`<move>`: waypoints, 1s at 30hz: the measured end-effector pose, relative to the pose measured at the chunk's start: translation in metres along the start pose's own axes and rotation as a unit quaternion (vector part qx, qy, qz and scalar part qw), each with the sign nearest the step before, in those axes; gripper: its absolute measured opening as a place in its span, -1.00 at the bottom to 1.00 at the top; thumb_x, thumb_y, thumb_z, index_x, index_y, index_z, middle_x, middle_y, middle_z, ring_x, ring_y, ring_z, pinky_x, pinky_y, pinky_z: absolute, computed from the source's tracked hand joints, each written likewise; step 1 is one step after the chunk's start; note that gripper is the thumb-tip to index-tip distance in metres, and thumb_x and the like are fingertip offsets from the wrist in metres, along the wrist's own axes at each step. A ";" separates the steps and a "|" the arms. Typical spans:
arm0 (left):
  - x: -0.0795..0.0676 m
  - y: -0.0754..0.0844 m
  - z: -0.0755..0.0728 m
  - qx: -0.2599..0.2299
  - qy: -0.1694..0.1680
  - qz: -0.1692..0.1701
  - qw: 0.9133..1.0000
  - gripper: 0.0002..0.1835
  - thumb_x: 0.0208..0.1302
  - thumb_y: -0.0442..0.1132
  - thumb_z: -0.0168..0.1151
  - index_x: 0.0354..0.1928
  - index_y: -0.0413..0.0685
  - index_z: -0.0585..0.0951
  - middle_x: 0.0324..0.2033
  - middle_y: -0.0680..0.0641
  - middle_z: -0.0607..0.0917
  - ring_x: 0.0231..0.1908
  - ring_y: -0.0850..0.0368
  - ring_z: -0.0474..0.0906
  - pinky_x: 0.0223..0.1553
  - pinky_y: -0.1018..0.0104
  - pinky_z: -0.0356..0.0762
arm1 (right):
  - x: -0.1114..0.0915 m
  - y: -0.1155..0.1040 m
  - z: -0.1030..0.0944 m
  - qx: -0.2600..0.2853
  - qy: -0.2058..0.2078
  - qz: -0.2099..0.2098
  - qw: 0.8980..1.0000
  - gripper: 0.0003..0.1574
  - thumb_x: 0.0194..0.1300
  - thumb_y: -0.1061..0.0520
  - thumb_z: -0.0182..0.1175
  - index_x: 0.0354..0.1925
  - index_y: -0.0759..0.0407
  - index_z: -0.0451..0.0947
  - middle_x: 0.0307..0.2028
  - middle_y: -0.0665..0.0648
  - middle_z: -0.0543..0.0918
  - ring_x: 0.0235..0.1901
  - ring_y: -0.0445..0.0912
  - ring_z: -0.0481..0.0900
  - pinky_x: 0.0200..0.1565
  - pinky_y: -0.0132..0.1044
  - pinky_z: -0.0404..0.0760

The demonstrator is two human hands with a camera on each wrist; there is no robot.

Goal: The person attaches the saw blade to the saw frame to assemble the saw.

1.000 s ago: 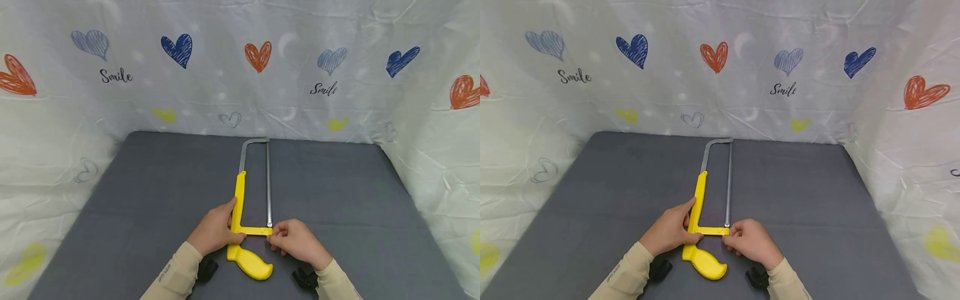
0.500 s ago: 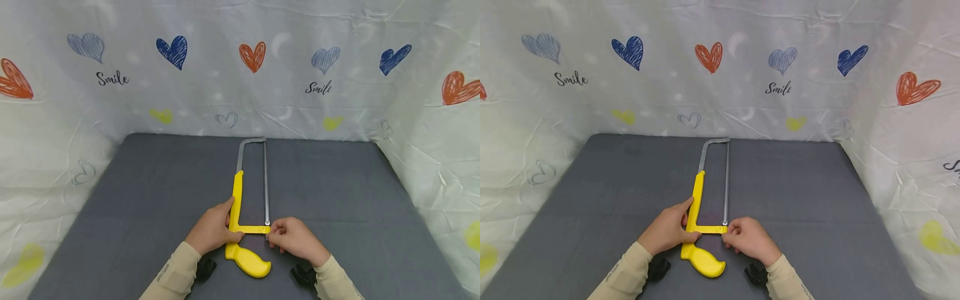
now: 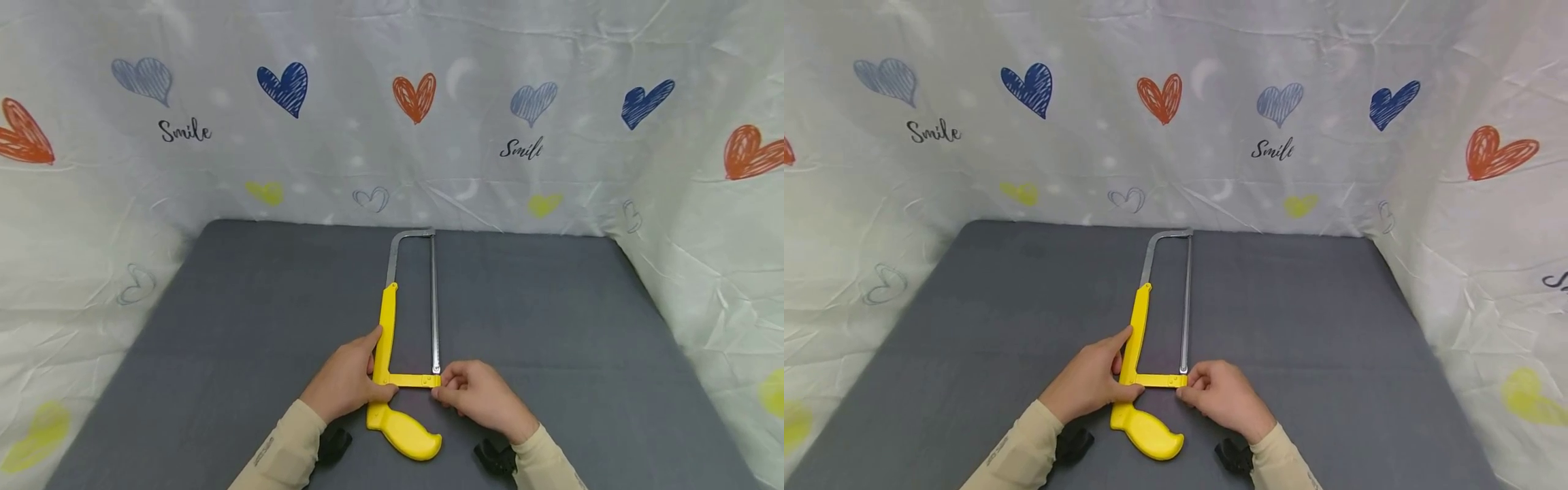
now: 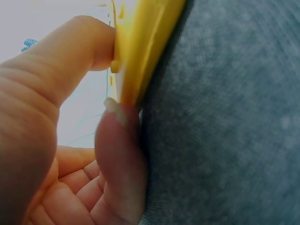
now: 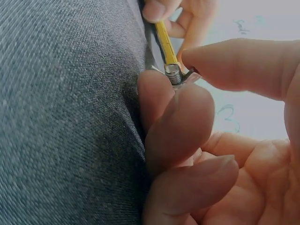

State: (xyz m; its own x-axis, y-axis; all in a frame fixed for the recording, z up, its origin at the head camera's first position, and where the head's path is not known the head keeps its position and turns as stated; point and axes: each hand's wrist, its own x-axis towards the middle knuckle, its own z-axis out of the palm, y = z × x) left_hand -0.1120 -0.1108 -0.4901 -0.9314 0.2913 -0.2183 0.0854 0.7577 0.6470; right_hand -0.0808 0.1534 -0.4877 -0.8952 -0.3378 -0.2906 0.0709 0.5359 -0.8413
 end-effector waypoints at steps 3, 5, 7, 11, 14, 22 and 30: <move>-0.002 -0.002 0.000 -0.001 0.000 -0.004 1.000 0.21 0.05 -0.01 0.71 0.69 -0.14 0.25 -0.40 0.02 0.53 -0.45 0.14 0.43 -0.47 0.35 0.35 | 0.000 0.001 0.001 0.004 -0.011 -0.004 1.000 -0.79 0.43 0.04 0.42 -0.30 0.11 0.69 -0.50 0.02 0.68 -0.58 -0.15 0.52 -0.49 -0.30 0.49; -0.003 -0.002 0.001 -0.002 -0.001 -0.006 1.000 0.21 0.05 0.00 0.71 0.69 -0.14 0.25 -0.39 0.02 0.53 -0.45 0.14 0.43 -0.47 0.35 0.34 | 0.000 0.001 0.002 0.009 -0.017 -0.006 1.000 -0.80 0.45 0.06 0.41 -0.29 0.13 0.67 -0.49 0.02 0.66 -0.57 -0.15 0.52 -0.49 -0.31 0.48; -0.004 -0.002 0.001 -0.004 -0.001 -0.007 1.000 0.21 0.05 0.00 0.72 0.68 -0.15 0.26 -0.39 0.02 0.53 -0.44 0.15 0.43 -0.47 0.35 0.34 | 0.000 0.002 0.002 0.014 -0.021 -0.007 1.000 -0.81 0.46 0.07 0.40 -0.28 0.15 0.66 -0.49 0.03 0.65 -0.57 -0.16 0.51 -0.49 -0.32 0.47; -0.003 -0.001 0.001 -0.006 -0.002 -0.005 1.000 0.21 0.05 -0.01 0.71 0.68 -0.16 0.25 -0.39 0.02 0.53 -0.43 0.15 0.43 -0.45 0.35 0.36 | 0.001 0.003 0.001 0.023 -0.022 -0.008 0.999 -0.81 0.46 0.10 0.39 -0.27 0.17 0.64 -0.49 0.02 0.62 -0.58 -0.16 0.49 -0.50 -0.32 0.46; -0.001 0.000 0.001 -0.009 -0.003 -0.003 1.000 0.22 0.05 -0.01 0.71 0.69 -0.17 0.24 -0.39 0.02 0.53 -0.42 0.15 0.44 -0.44 0.34 0.38 | 0.001 0.003 0.000 0.028 -0.019 -0.006 0.999 -0.81 0.45 0.11 0.39 -0.28 0.18 0.64 -0.50 0.02 0.62 -0.58 -0.16 0.49 -0.50 -0.32 0.46; -0.002 0.001 0.003 -0.004 -0.003 -0.002 1.000 0.22 0.06 0.00 0.70 0.69 -0.17 0.23 -0.36 0.03 0.54 -0.39 0.17 0.46 -0.39 0.33 0.44 | 0.000 0.004 0.001 -0.010 -0.011 -0.014 1.000 -0.82 0.46 0.12 0.38 -0.31 0.14 0.63 -0.52 -0.02 0.60 -0.60 -0.19 0.48 -0.53 -0.35 0.42; -0.002 0.001 0.001 -0.002 -0.002 0.001 1.000 0.21 0.07 -0.02 0.70 0.69 -0.18 0.23 -0.35 0.03 0.54 -0.38 0.16 0.46 -0.38 0.33 0.45 | 0.001 0.003 0.002 -0.031 -0.004 -0.020 0.999 -0.82 0.46 0.12 0.38 -0.30 0.11 0.61 -0.52 -0.04 0.57 -0.60 -0.19 0.48 -0.53 -0.36 0.39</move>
State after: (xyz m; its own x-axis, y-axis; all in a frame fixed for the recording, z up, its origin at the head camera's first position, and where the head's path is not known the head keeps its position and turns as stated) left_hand -0.1100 -0.1104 -0.4898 -0.9300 0.2947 -0.2198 0.0853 0.7544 0.6508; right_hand -0.0804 0.1533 -0.4910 -0.8931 -0.3659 -0.2618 0.0078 0.5691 -0.8222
